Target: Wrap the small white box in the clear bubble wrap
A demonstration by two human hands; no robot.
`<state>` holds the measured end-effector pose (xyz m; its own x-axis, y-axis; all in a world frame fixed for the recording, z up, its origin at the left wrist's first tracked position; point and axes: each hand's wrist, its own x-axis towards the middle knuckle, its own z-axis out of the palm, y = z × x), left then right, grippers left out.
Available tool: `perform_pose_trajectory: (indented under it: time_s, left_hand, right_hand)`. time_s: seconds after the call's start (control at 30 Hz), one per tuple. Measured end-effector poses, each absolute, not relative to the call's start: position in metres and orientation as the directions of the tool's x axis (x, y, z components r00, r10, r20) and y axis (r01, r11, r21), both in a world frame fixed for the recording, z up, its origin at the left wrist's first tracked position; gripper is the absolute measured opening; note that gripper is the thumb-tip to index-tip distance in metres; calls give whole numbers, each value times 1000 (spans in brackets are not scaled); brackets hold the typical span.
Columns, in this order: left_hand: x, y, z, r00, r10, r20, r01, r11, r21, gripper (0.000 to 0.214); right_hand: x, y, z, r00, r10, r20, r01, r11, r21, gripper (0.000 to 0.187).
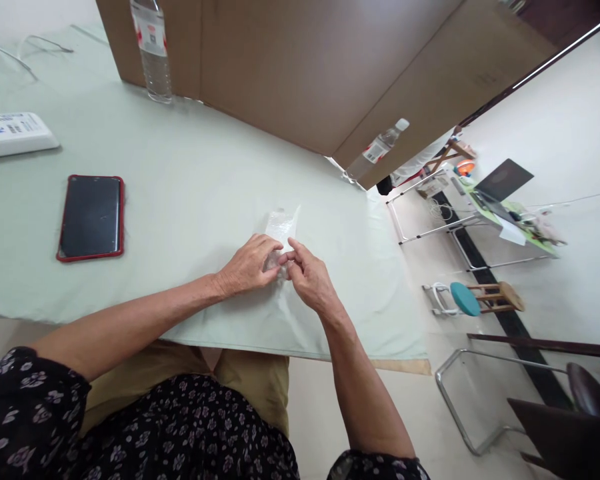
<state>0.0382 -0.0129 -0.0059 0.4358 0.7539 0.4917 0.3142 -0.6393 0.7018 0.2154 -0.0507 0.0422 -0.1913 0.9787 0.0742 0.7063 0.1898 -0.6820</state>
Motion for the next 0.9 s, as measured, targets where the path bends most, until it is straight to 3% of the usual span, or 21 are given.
perform_pose_trajectory:
  time_s: [0.1, 0.23, 0.3, 0.4, 0.5, 0.6, 0.7, 0.9]
  left_hand:
    - [36, -14, -3, 379, 803, 459, 250, -567, 785, 33]
    - [40, -14, 3, 293, 858, 422, 255, -495, 831, 13]
    - [43, -14, 4, 296, 869, 398, 268, -475, 838, 9]
    - [46, -12, 2, 316, 872, 374, 282, -463, 840, 11]
    - [46, -10, -2, 339, 869, 361, 296, -463, 836, 10]
    - [45, -10, -3, 355, 868, 347, 320, -461, 828, 13]
    - [44, -11, -2, 364, 864, 347, 338, -470, 816, 14]
    - [43, -11, -1, 400, 837, 374, 343, -515, 785, 23]
  right_hand:
    - [214, -53, 44, -272, 961, 58, 784, 256, -565, 66]
    - [205, -53, 44, -282, 957, 73, 873, 287, -395, 73]
    - [205, -51, 44, -285, 956, 62, 877, 287, -386, 77]
    - [215, -49, 45, -314, 949, 19, 764, 264, -589, 80]
    - [231, -45, 41, -295, 955, 33, 482, 179, -858, 73]
    - [244, -38, 33, -88, 989, 117, 363, 142, -921, 54]
    - [248, -28, 25, 15, 974, 224, 508, 185, -841, 38]
    - [242, -12, 22, -174, 927, 331, 730, 347, -588, 40]
